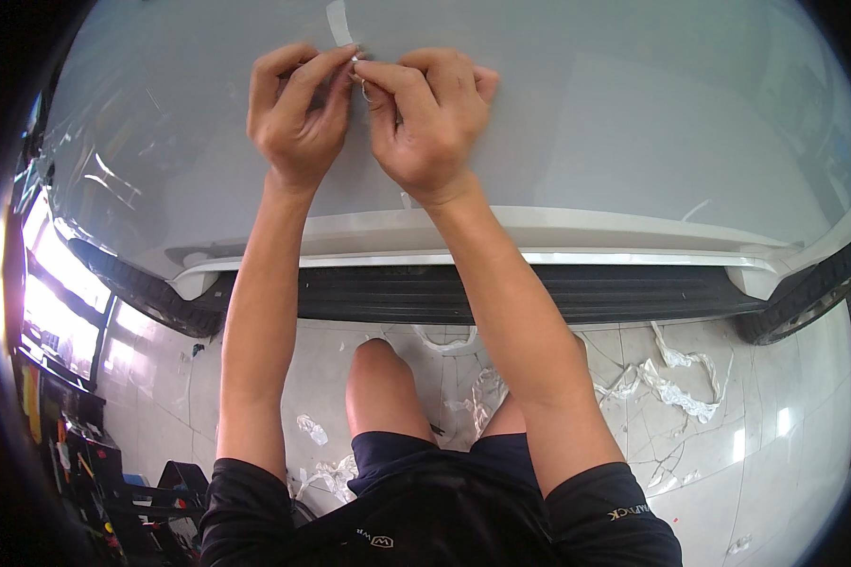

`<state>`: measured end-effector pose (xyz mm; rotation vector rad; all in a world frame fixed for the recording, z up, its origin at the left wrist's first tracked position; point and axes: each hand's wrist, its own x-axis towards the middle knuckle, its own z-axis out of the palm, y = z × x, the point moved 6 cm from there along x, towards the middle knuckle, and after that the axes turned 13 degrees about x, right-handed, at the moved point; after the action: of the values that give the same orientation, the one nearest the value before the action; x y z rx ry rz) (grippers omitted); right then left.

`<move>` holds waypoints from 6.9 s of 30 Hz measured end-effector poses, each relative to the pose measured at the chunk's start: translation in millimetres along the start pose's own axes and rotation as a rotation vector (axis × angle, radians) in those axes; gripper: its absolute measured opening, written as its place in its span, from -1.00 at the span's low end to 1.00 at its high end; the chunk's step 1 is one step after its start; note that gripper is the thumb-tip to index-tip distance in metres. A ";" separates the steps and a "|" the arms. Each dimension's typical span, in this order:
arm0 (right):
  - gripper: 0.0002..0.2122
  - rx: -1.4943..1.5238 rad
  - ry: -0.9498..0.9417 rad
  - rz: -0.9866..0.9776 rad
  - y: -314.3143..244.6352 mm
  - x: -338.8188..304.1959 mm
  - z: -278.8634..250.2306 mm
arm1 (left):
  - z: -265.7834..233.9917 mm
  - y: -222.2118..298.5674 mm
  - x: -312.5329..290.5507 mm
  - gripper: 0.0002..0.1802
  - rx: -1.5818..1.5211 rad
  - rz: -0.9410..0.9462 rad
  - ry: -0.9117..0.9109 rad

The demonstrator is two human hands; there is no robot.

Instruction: The person kneels in front of a white car bumper and uses their hands to peel off small strips of white tape from the surface. The person removes several pieces of tape one by one and discards them.

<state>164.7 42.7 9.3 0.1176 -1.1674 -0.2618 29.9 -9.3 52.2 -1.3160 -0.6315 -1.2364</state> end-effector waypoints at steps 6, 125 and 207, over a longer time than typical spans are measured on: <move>-0.82 0.000 -0.024 -0.009 -0.2 -1.3 -0.8 | -0.2 3.3 -7.9 -0.70 -0.012 -0.038 0.011; -0.58 -0.010 -0.510 -0.312 3.7 57.2 6.1 | -27.7 9.5 -9.5 -0.65 -0.061 -0.073 -0.044; -0.63 0.103 -0.527 -0.274 8.1 47.8 -5.7 | 0.8 -9.0 27.1 -0.59 0.029 0.032 -0.090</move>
<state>188.6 37.6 51.6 0.3143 -1.6917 -0.4941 29.9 -15.2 80.1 -1.3586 -0.6866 -1.1432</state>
